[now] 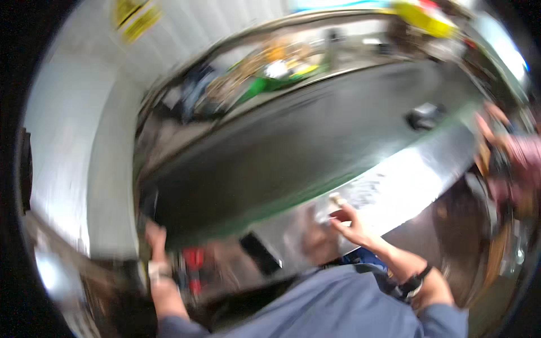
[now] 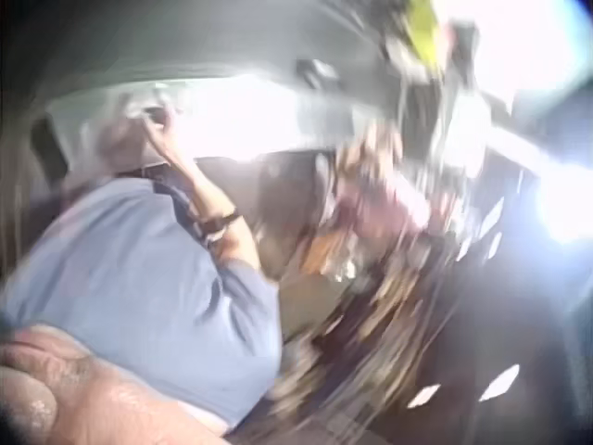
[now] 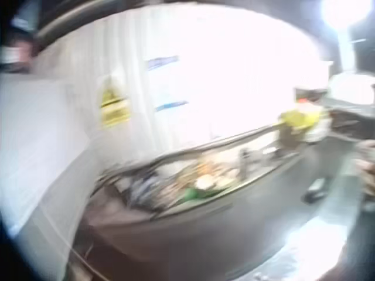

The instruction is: Operating a toe-lasting machine to shape the upper of the shoe over the last.

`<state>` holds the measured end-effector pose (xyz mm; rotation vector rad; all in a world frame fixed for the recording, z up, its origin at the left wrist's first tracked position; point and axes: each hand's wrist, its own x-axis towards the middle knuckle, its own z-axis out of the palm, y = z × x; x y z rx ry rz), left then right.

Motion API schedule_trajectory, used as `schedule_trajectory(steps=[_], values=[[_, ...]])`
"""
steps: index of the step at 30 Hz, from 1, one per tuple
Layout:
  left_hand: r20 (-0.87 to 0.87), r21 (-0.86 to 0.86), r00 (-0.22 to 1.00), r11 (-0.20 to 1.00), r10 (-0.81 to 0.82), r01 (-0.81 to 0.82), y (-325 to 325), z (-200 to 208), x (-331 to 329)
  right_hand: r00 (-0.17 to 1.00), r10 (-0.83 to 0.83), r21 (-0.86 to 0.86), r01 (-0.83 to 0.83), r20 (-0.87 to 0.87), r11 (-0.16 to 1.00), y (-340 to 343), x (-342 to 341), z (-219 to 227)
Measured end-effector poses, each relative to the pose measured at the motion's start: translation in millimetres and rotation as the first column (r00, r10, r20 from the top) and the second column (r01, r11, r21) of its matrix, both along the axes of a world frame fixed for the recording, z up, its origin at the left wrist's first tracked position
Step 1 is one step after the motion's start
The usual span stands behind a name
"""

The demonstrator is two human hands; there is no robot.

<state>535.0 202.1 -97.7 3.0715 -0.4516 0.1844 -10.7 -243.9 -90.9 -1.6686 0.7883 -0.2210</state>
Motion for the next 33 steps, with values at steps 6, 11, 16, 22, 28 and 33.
schedule_trajectory(steps=[6, 11, 16, 22, 28, 33], values=[[-0.309, 0.199, 0.951, 0.977, -0.010, 0.075, -49, 22, 45, 0.970, 0.100, 0.286, -0.162, 0.219, 0.944, 16, 148, 9], [-0.535, -0.666, 0.796, 0.721, -0.282, -0.192, -64, 14, 98, 0.997, 0.038, 0.704, -0.072, 0.064, 0.706, 60, 271, -26], [-0.208, -0.358, 0.978, 0.931, -0.012, -0.065, -69, 0, 120, 0.981, -0.195, 0.792, 0.123, -0.005, 0.599, 63, 273, -41], [-0.217, -0.297, 0.976, 0.952, 0.011, -0.077, -108, 3, 114, 0.993, -0.118, 0.922, 0.065, -0.021, 0.383, 4, 227, -33], [-0.223, -0.250, 0.974, 0.963, 0.039, -0.096, -124, -2, 117, 0.968, -0.248, 0.904, 0.137, -0.036, 0.405, -36, 185, -11], [-0.214, -0.206, 0.973, 0.969, 0.091, -0.136, -138, -7, 118, 0.952, -0.270, 0.893, -0.010, 0.147, 0.451, -43, 132, 8]])
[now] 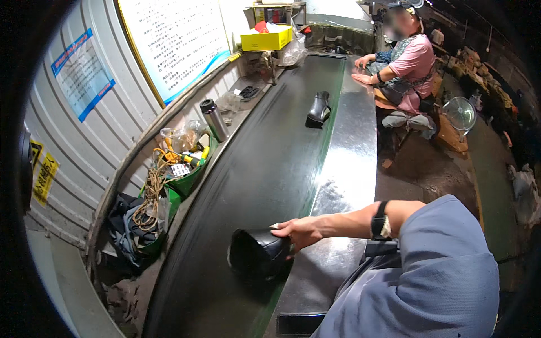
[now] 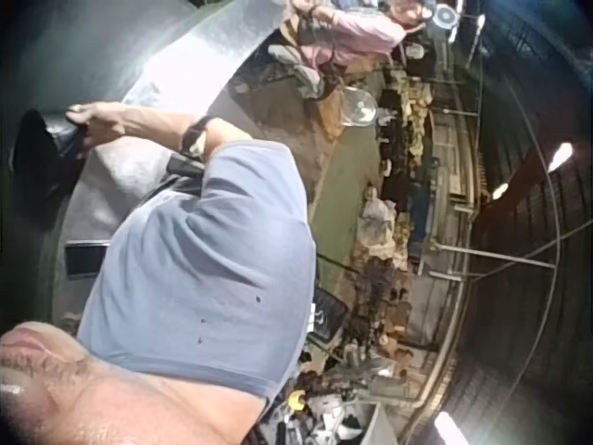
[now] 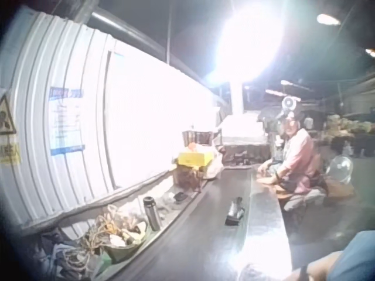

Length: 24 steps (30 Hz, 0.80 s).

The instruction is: Operating a toe-lasting machine to shape the upper of the shoe over the last.

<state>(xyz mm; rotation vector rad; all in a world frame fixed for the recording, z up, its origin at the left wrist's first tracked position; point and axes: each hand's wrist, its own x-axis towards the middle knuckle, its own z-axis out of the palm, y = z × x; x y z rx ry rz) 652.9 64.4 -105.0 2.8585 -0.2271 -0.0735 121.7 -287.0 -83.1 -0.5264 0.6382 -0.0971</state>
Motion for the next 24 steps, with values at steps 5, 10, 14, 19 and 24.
schedule_trajectory(steps=[5, 10, 14, 19, 24], values=[[-0.070, 0.048, 0.981, 0.983, 0.182, -0.179, 22, 3, -50, 0.994, -0.102, 0.102, 0.105, -0.035, 0.989, 4, -68, 0], [0.231, 0.108, 0.968, 0.986, 0.100, -0.128, 23, 23, -181, 0.973, -0.229, -0.094, 0.226, -0.021, 0.970, 4, -162, 18], [0.500, 0.002, 0.690, 0.797, -0.524, 0.604, -44, 60, -312, 0.937, -0.336, -0.268, 0.301, -0.097, 0.915, -11, -231, 43], [0.402, -0.143, 0.534, 0.525, -0.744, 0.839, -137, 73, -477, 0.966, -0.250, -0.384, 0.205, -0.070, 0.900, -30, -261, 56], [0.521, -0.035, 0.299, 0.329, -0.799, 0.944, -186, 40, -634, 0.986, -0.150, -0.641, 0.069, -0.073, 0.764, -43, -278, 80]])
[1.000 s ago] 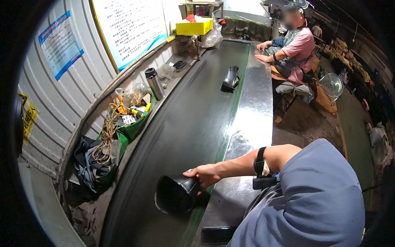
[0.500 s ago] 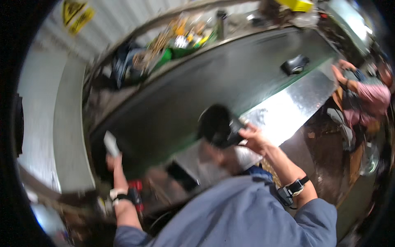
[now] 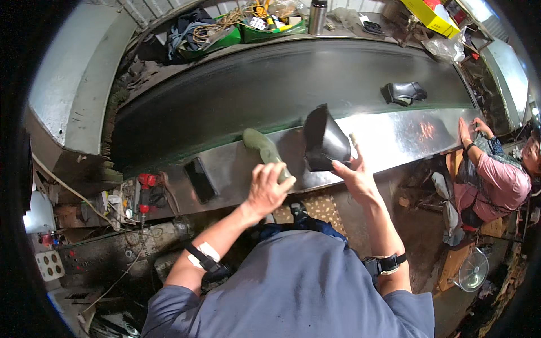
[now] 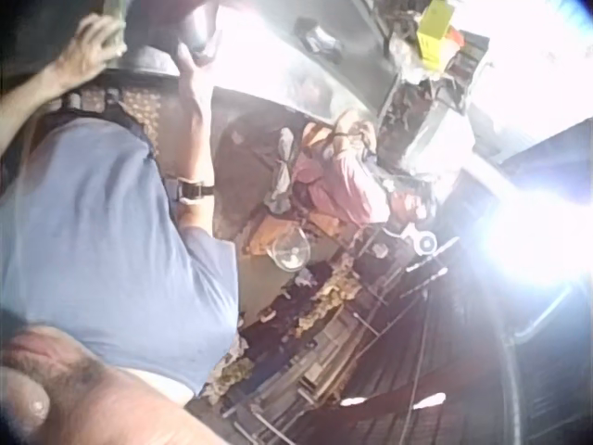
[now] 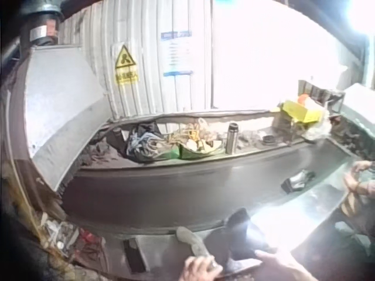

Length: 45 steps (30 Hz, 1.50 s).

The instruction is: Operating a toe-lasting machine to shape the upper of the shoe over the last.

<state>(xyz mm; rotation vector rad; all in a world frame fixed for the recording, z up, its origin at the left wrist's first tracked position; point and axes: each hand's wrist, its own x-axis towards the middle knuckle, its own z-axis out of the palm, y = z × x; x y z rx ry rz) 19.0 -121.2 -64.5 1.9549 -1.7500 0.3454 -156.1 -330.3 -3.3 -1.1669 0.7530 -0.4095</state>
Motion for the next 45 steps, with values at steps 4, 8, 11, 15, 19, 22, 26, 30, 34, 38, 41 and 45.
schedule_trajectory(steps=[4, 8, 11, 15, 19, 22, 26, 30, 34, 38, 41, 45], values=[[-0.347, 0.120, 0.936, 0.992, 0.063, -0.022, -25, 8, -47, 0.981, 0.192, -0.153, -0.189, 0.004, 0.970, -10, -18, 30], [-0.868, -0.141, -0.468, 0.986, -0.165, -0.086, -47, 57, -49, 0.942, 0.330, -0.199, -0.335, -0.061, 0.921, -6, -20, 60], [-0.753, -0.122, -0.637, 0.987, -0.163, -0.108, -46, 95, -51, 0.903, 0.423, -0.150, -0.430, -0.081, 0.890, 13, -8, 73], [-0.630, -0.096, -0.729, 0.959, -0.266, -0.267, -23, 140, -41, 0.922, 0.386, -0.301, -0.378, -0.037, 0.875, 42, 1, 88], [-0.877, -0.057, -0.416, 0.913, -0.239, -0.404, 4, 185, -19, 0.833, 0.498, -0.591, -0.533, -0.241, 0.605, 63, 0, 102], [-0.912, -0.017, -0.332, 0.833, -0.239, -0.554, 0, 192, -10, 0.822, 0.523, -0.671, -0.521, -0.227, 0.528, 72, 15, 103], [-0.971, -0.240, 0.201, 0.549, -0.131, -0.800, -34, 159, 0, 0.858, 0.444, -0.537, -0.510, -0.259, 0.672, 76, 53, 94], [-0.931, -0.342, 0.335, 0.667, -0.145, -0.662, -43, 125, 8, 0.945, 0.315, -0.068, -0.310, 0.081, 0.948, 73, 88, 88], [-0.757, -0.266, -0.290, 0.681, -0.586, -0.682, -34, 96, 20, 0.931, 0.360, -0.378, -0.353, -0.056, 0.856, 62, 91, 82], [-0.431, -0.018, -0.841, 0.934, -0.328, -0.356, -6, 38, 73, 0.711, 0.525, -0.629, -0.685, -0.468, 0.367, 45, 34, 48], [-0.560, 0.187, -0.828, 0.976, 0.016, -0.107, -12, -12, 91, 0.701, 0.515, -0.800, -0.597, -0.492, 0.049, 52, -11, -4], [-0.866, 0.400, -0.404, 0.894, 0.296, -0.202, -25, -39, 109, 0.859, 0.404, -0.945, -0.324, -0.314, -0.045, 71, -20, -74]])
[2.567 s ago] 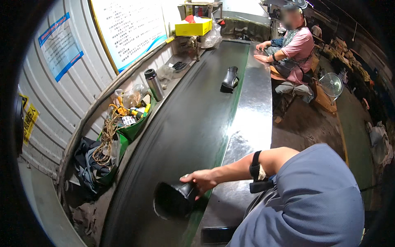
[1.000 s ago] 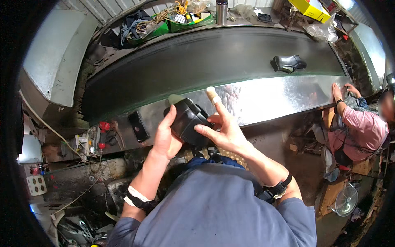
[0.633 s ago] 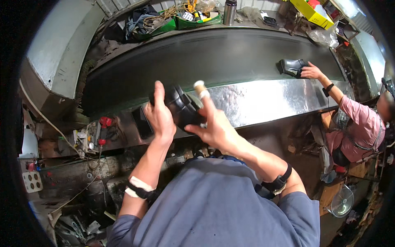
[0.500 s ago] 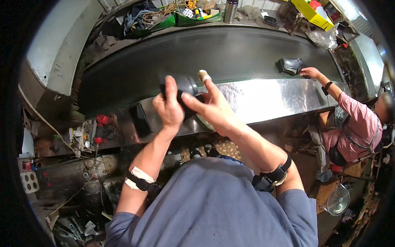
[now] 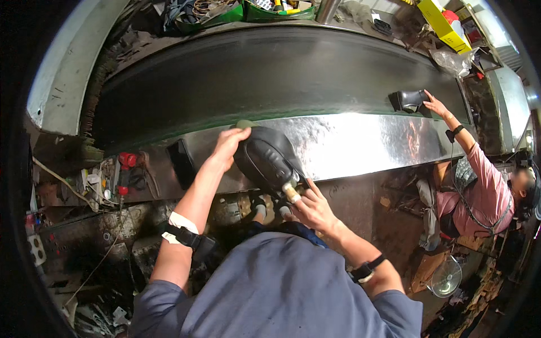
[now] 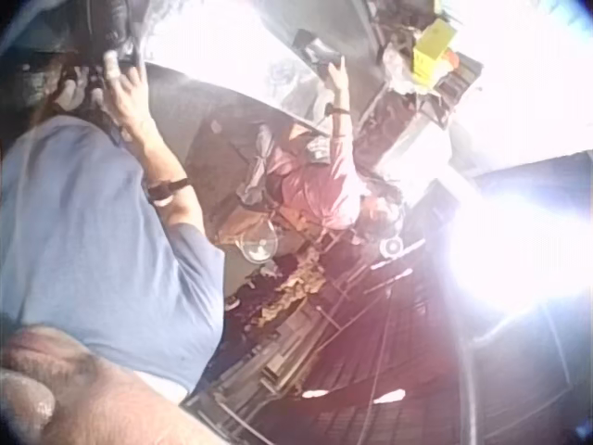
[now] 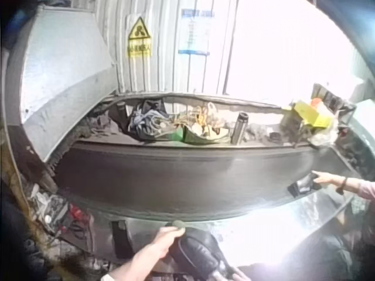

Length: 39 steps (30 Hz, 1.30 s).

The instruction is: Operating a toe-lasting machine to shape the upper of the shoe over the last.

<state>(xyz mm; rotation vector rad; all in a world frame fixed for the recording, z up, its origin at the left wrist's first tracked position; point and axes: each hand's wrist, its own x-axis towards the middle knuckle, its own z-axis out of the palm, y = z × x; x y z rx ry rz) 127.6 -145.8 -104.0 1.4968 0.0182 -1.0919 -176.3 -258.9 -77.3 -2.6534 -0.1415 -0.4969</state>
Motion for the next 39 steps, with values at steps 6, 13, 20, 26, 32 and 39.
schedule_trajectory(steps=[6, 13, 20, 26, 32, 39], values=[[0.641, 0.405, 0.760, 0.888, -0.104, -0.220, -36, -12, 23, 0.950, -0.302, 0.485, 0.230, 0.074, 0.844, -1, 38, -53], [0.632, 0.517, 0.748, 0.830, -0.205, -0.209, -25, -25, -17, 0.943, -0.227, 0.643, 0.333, -0.245, 0.690, -3, 0, -54], [0.573, 0.610, 0.801, 0.744, -0.176, -0.273, -49, -24, -82, 0.991, -0.123, 0.480, 0.136, -0.058, 0.867, -14, -33, -74], [0.528, 0.493, 0.849, 0.818, -0.009, -0.298, -26, -32, -66, 0.989, -0.025, 0.548, 0.103, -0.147, 0.830, -17, -30, -54], [0.632, 0.241, 0.749, 0.868, 0.198, -0.433, 32, 24, -90, 0.861, 0.282, 0.899, 0.437, -0.423, 0.014, -18, 35, 2], [0.744, 0.220, 0.543, 0.625, 0.389, -0.749, 158, 107, -131, 0.801, 0.450, 0.918, 0.365, -0.395, 0.156, 80, 85, 61]])
